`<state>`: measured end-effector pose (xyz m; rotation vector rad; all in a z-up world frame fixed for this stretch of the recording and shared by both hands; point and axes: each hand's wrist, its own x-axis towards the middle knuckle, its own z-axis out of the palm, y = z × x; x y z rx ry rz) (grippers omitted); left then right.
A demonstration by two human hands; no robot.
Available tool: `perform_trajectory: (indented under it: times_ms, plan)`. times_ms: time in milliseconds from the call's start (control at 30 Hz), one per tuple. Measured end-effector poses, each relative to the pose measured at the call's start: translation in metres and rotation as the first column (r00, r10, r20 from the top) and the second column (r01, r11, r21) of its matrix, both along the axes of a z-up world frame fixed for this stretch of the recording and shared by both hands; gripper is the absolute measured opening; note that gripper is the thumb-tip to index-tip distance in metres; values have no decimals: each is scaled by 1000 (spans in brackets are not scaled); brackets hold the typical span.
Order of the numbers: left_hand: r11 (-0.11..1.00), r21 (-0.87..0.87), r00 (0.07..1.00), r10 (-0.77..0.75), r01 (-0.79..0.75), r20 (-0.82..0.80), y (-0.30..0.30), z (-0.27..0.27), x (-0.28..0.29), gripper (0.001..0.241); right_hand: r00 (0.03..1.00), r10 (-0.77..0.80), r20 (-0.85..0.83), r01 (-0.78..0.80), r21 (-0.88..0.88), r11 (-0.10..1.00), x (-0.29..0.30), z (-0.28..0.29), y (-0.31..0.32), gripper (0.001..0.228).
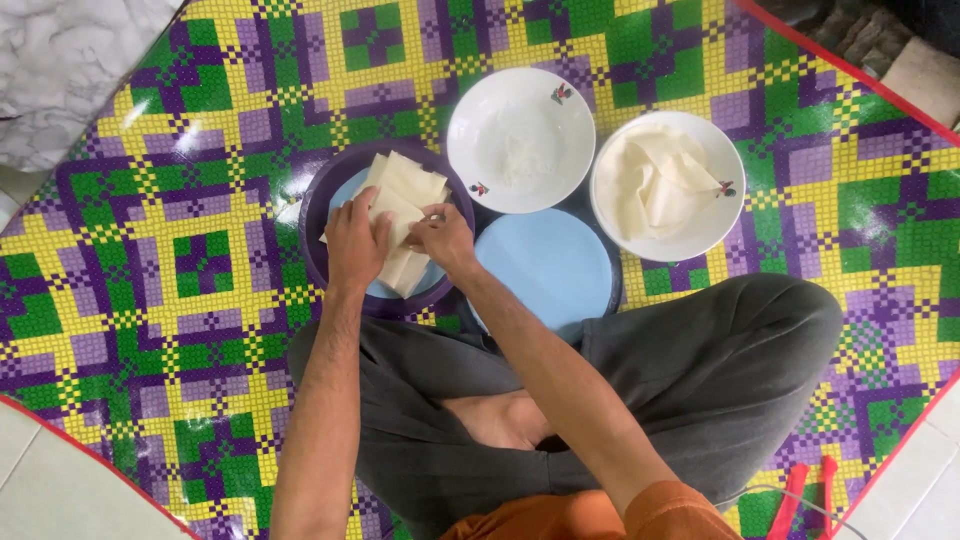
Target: A person sits on the floor and prepares pastries by placing filling onto square wrappers and folding them into shapes.
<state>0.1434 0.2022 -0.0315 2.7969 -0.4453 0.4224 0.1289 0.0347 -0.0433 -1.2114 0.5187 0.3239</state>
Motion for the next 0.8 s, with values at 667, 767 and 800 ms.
perform_trajectory:
  times_ms: [667, 767, 800]
  plan:
    - [969, -205, 989, -123, 137, 79, -102, 40, -87, 18, 846, 532, -43, -301, -861, 409, -14, 14, -306, 40]
    - [935, -259, 970, -227, 241, 83, -149, 46, -92, 25, 829, 548, -114, -352, -867, 353, -18, 8, -307, 46]
    - [904, -305, 954, -283, 300, 100, -166, 49, -91, 25, 821, 560, -109, -341, -881, 329, -16, 4, -308, 46]
